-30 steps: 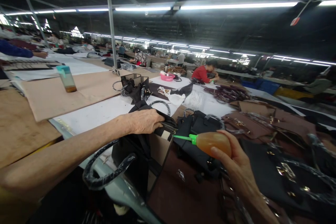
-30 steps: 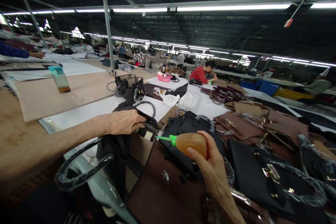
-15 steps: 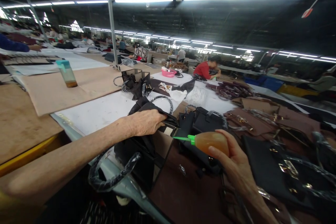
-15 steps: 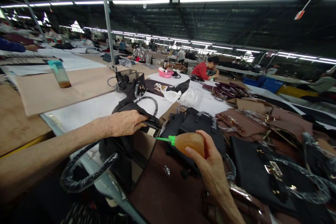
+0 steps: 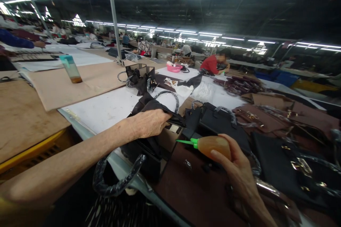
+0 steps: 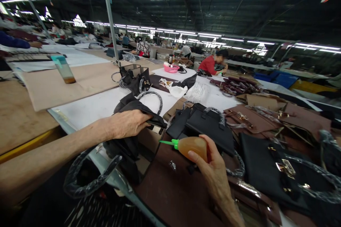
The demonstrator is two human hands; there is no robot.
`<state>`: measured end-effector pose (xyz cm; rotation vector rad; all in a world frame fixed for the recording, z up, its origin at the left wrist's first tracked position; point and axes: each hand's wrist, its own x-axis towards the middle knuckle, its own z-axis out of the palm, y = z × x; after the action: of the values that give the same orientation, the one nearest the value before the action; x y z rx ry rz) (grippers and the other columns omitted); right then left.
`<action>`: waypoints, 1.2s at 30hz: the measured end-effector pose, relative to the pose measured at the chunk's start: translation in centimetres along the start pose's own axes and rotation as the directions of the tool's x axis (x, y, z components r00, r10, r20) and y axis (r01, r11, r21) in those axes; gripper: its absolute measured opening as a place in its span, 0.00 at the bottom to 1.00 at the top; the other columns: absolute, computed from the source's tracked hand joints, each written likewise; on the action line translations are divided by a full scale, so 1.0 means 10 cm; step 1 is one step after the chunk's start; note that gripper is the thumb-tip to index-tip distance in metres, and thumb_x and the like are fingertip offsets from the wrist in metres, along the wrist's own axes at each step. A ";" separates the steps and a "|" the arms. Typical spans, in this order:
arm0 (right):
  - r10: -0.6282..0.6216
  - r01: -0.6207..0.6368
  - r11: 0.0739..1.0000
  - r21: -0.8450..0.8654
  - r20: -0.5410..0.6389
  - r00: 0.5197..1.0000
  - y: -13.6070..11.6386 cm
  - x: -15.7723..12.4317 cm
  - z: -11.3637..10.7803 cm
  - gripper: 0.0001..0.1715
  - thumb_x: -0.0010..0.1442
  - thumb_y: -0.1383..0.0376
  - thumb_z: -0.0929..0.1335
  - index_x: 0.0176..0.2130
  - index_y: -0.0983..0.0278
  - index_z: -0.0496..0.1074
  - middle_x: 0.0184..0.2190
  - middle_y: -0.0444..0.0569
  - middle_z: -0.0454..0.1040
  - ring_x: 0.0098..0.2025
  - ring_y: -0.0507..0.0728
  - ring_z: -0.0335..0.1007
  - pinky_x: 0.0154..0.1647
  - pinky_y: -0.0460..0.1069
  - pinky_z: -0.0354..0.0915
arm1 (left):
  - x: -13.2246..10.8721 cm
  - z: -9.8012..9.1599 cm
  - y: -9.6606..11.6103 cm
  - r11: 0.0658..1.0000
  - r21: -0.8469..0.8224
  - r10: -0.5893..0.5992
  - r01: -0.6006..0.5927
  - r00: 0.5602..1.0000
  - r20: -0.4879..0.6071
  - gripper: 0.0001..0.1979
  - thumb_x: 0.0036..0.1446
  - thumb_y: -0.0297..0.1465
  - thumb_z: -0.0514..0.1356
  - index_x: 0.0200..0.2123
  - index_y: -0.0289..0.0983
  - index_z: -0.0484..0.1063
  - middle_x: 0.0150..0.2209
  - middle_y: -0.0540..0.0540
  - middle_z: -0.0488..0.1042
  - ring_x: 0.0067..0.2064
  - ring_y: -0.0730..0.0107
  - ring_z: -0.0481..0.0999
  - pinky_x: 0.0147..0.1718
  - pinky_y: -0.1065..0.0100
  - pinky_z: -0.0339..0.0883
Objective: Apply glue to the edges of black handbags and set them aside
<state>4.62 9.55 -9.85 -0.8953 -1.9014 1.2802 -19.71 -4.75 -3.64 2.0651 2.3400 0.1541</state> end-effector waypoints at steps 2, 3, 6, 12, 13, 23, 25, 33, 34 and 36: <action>0.015 -0.016 1.000 0.020 0.012 1.000 0.03 -0.02 0.01 0.32 0.46 0.54 0.72 0.50 0.59 0.64 0.40 0.44 0.72 0.40 0.59 0.69 0.38 0.47 0.67 | -0.02 0.01 0.00 1.000 -0.017 0.003 -0.003 1.000 0.000 0.11 0.61 0.34 0.47 0.43 0.39 0.64 0.37 0.43 0.73 0.38 0.62 0.75 0.37 0.65 0.66; 0.021 -0.021 1.000 0.023 0.017 1.000 0.05 -0.03 0.02 0.32 0.47 0.54 0.72 0.50 0.58 0.64 0.40 0.44 0.71 0.40 0.59 0.69 0.39 0.47 0.67 | -0.03 0.02 0.00 1.000 -0.024 0.004 -0.004 1.000 -0.005 0.11 0.61 0.34 0.47 0.43 0.39 0.64 0.38 0.43 0.73 0.39 0.62 0.75 0.39 0.65 0.66; 0.024 -0.023 1.000 -0.010 0.028 0.999 0.09 -0.06 0.05 0.32 0.47 0.54 0.72 0.50 0.58 0.64 0.41 0.44 0.71 0.41 0.60 0.68 0.40 0.49 0.66 | -0.06 0.04 0.00 0.999 -0.037 -0.004 0.004 1.000 -0.019 0.11 0.60 0.33 0.48 0.44 0.39 0.64 0.41 0.43 0.73 0.42 0.61 0.74 0.43 0.64 0.65; 0.016 -0.011 0.997 -0.072 0.069 0.997 0.19 -0.11 0.12 0.32 0.48 0.53 0.71 0.50 0.60 0.63 0.42 0.46 0.70 0.42 0.61 0.67 0.42 0.51 0.64 | -0.15 0.05 0.04 0.997 -0.064 -0.040 0.040 0.999 0.008 0.10 0.60 0.32 0.48 0.43 0.39 0.64 0.42 0.43 0.73 0.44 0.60 0.73 0.44 0.62 0.65; 0.012 -0.007 0.997 -0.079 0.071 0.997 0.21 -0.12 0.14 0.31 0.48 0.53 0.71 0.50 0.60 0.63 0.43 0.46 0.69 0.43 0.61 0.66 0.43 0.51 0.64 | -0.17 0.03 0.06 0.997 -0.072 -0.041 0.042 0.999 0.010 0.11 0.60 0.31 0.48 0.44 0.39 0.64 0.42 0.44 0.72 0.44 0.61 0.73 0.45 0.62 0.64; 0.037 -0.027 0.994 -0.102 0.093 0.995 0.44 -0.16 0.20 0.34 0.48 0.53 0.71 0.51 0.61 0.63 0.44 0.47 0.69 0.43 0.62 0.66 0.45 0.53 0.61 | -0.35 -0.05 0.26 0.983 -0.035 -0.173 0.179 0.977 0.126 0.09 0.60 0.30 0.49 0.41 0.36 0.66 0.41 0.42 0.72 0.43 0.60 0.73 0.40 0.66 0.66; 0.047 -0.038 0.995 -0.091 0.097 0.994 0.46 -0.18 0.21 0.34 0.48 0.53 0.71 0.52 0.61 0.62 0.44 0.47 0.69 0.43 0.62 0.66 0.44 0.53 0.62 | -0.40 -0.02 0.27 0.983 -0.034 -0.177 0.183 0.976 0.130 0.09 0.61 0.30 0.49 0.43 0.37 0.64 0.43 0.42 0.72 0.45 0.60 0.72 0.39 0.66 0.67; 0.122 -0.117 0.992 -0.052 0.101 0.987 0.37 -0.27 0.23 0.33 0.48 0.52 0.70 0.50 0.63 0.63 0.39 0.47 0.71 0.38 0.61 0.68 0.40 0.52 0.65 | -0.63 0.08 0.36 0.985 0.000 -0.170 0.172 0.973 0.157 0.12 0.60 0.28 0.48 0.47 0.38 0.63 0.41 0.45 0.71 0.40 0.66 0.74 0.37 0.70 0.67; 0.132 -0.128 0.991 -0.042 0.103 0.986 0.36 -0.28 0.23 0.32 0.48 0.52 0.70 0.50 0.63 0.63 0.38 0.47 0.71 0.38 0.61 0.68 0.39 0.51 0.65 | -0.67 0.09 0.37 0.984 0.002 -0.178 0.180 0.970 0.163 0.11 0.61 0.29 0.48 0.46 0.38 0.63 0.41 0.45 0.72 0.39 0.66 0.74 0.39 0.70 0.67; 0.143 -0.141 0.990 -0.031 0.104 0.984 0.35 -0.28 0.23 0.32 0.48 0.52 0.70 0.49 0.62 0.63 0.38 0.46 0.72 0.38 0.61 0.69 0.39 0.51 0.65 | -0.75 0.14 0.38 0.980 -0.020 -0.192 0.197 0.971 0.145 0.12 0.61 0.30 0.47 0.46 0.39 0.64 0.39 0.46 0.73 0.39 0.66 0.74 0.40 0.70 0.67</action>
<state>4.82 7.07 -14.28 -1.0088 -1.9670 1.4176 -14.91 -11.63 -5.06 1.7548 2.4151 0.0404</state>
